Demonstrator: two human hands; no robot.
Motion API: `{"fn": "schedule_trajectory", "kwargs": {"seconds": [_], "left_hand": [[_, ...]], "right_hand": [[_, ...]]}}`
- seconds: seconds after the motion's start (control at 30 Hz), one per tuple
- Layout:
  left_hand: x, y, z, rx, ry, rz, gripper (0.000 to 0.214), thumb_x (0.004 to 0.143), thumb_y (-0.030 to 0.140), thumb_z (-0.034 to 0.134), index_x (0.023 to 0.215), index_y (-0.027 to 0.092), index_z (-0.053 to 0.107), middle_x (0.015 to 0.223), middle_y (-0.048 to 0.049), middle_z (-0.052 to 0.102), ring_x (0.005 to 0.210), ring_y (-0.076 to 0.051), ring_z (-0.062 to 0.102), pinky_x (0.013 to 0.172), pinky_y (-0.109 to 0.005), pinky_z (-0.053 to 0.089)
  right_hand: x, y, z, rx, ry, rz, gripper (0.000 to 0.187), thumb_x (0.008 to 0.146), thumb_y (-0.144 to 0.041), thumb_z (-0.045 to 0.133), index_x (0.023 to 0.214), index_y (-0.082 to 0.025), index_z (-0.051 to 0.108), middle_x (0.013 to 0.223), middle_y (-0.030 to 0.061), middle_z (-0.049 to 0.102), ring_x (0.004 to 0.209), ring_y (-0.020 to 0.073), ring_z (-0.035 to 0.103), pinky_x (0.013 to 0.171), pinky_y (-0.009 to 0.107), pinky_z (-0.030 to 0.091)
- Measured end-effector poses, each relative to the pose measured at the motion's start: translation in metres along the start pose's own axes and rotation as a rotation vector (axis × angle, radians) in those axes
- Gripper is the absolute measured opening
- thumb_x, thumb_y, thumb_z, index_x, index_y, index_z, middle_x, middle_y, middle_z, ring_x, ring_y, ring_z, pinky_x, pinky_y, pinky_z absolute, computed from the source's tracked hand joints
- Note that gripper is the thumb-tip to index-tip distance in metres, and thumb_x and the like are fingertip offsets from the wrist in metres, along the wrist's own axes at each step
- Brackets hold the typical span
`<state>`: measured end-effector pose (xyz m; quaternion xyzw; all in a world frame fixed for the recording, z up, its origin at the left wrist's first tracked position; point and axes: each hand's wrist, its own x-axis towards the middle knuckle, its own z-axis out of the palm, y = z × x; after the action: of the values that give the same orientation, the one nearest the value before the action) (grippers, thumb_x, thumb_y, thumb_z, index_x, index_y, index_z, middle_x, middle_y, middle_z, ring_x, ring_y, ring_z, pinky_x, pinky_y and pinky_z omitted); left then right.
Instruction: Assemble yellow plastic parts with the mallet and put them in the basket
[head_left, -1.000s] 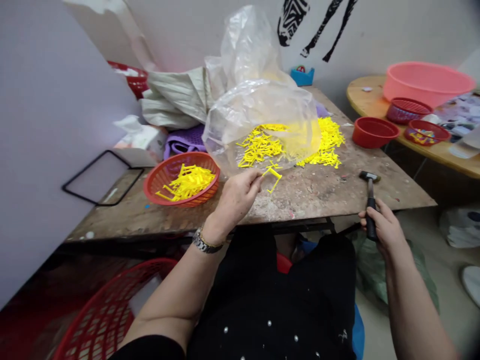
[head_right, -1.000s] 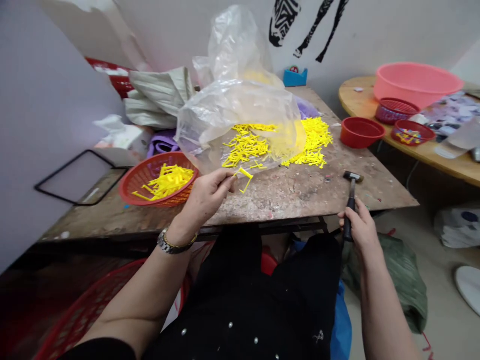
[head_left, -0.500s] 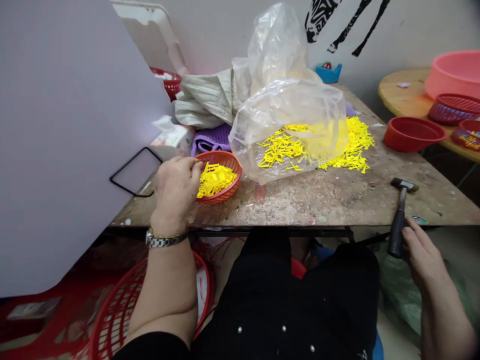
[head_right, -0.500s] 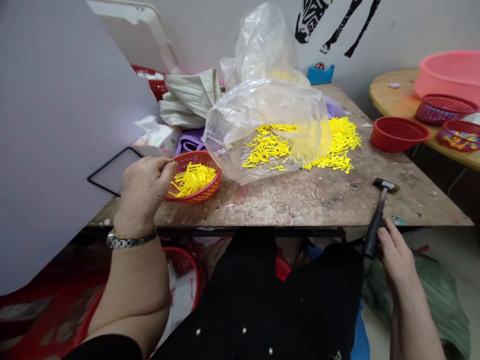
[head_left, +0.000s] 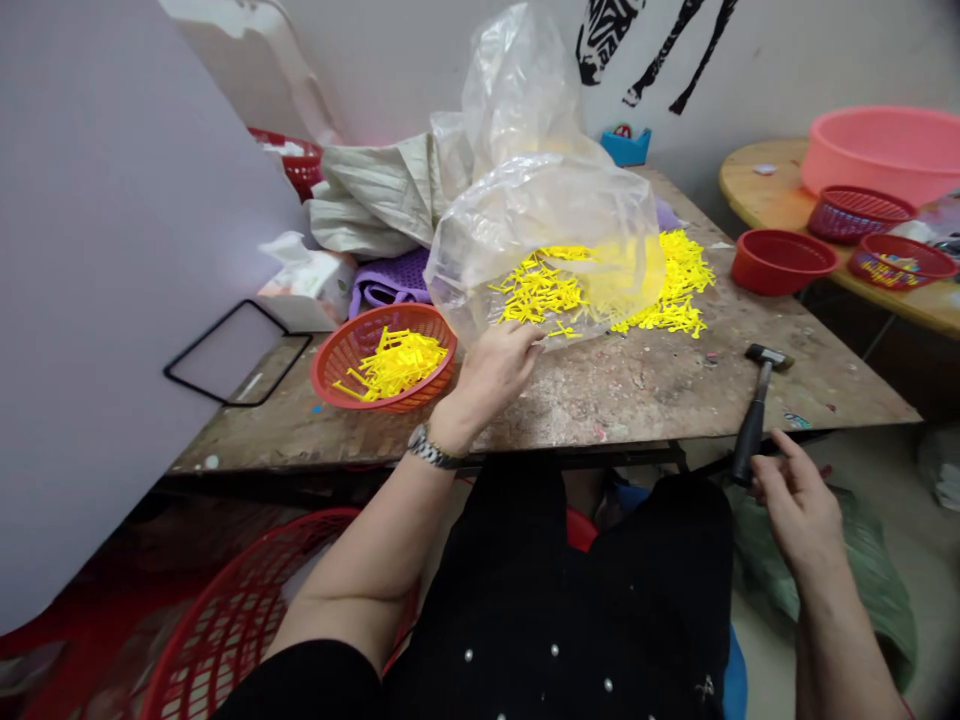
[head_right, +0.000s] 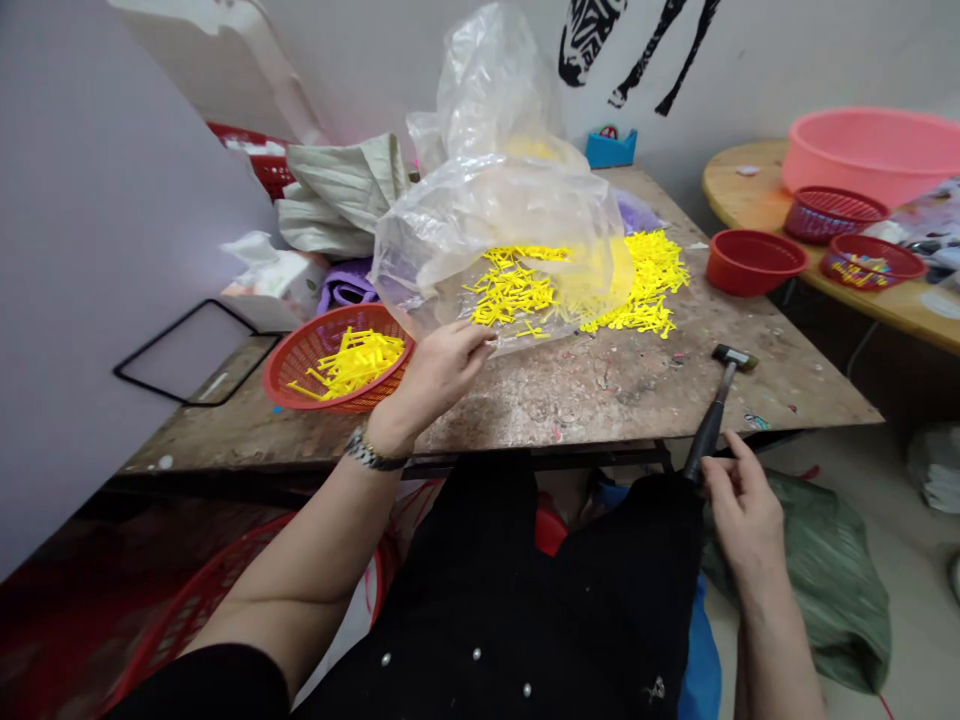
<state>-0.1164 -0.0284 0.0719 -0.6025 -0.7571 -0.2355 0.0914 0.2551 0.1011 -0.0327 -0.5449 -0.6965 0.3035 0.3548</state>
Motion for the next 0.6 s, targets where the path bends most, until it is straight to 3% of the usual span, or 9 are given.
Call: {"fn": "schedule_trajectory", "kwargs": {"seconds": [0.2, 0.37, 0.47, 0.6], "left_hand": [[0.050, 0.008, 0.037, 0.187, -0.254, -0.039, 0.035, 0.096, 0.011, 0.041, 0.119, 0.016, 0.067, 0.108, -0.0150, 0.067, 0.098, -0.026, 0.064, 0.082, -0.034, 0.047], [0.071, 0.007, 0.053, 0.186, -0.387, -0.076, 0.037, 0.094, 0.008, 0.040, 0.120, 0.012, 0.066, 0.113, -0.0199, 0.064, 0.102, -0.028, 0.063, 0.082, -0.034, 0.045], [0.080, 0.004, 0.063, 0.163, -0.404, -0.107, 0.032, 0.095, 0.011, 0.041, 0.112, 0.008, 0.068, 0.114, -0.0224, 0.064, 0.104, -0.030, 0.063, 0.082, -0.035, 0.044], [0.087, -0.003, 0.076, 0.107, -0.372, -0.143, 0.036, 0.098, 0.017, 0.036, 0.117, 0.006, 0.064, 0.111, -0.0233, 0.066, 0.102, -0.030, 0.064, 0.080, -0.036, 0.045]], "right_hand": [[-0.012, 0.001, 0.008, -0.006, -0.001, -0.079, 0.066, 0.080, -0.062, 0.065, 0.131, -0.021, 0.066, 0.097, 0.0071, 0.068, 0.068, 0.0164, 0.059, 0.070, 0.034, 0.055], [-0.010, -0.004, 0.011, 0.060, 0.032, -0.067, 0.063, 0.080, -0.059, 0.067, 0.129, -0.019, 0.068, 0.099, 0.0091, 0.070, 0.069, 0.0172, 0.059, 0.073, 0.037, 0.055], [-0.005, -0.007, 0.013, 0.057, 0.049, -0.083, 0.062, 0.082, -0.058, 0.066, 0.129, -0.019, 0.067, 0.099, 0.0092, 0.070, 0.071, 0.0179, 0.059, 0.075, 0.038, 0.054], [-0.001, -0.008, 0.017, -0.008, 0.028, -0.138, 0.061, 0.084, -0.057, 0.063, 0.129, -0.017, 0.067, 0.099, 0.0098, 0.070, 0.073, 0.0191, 0.060, 0.079, 0.039, 0.054]]}}
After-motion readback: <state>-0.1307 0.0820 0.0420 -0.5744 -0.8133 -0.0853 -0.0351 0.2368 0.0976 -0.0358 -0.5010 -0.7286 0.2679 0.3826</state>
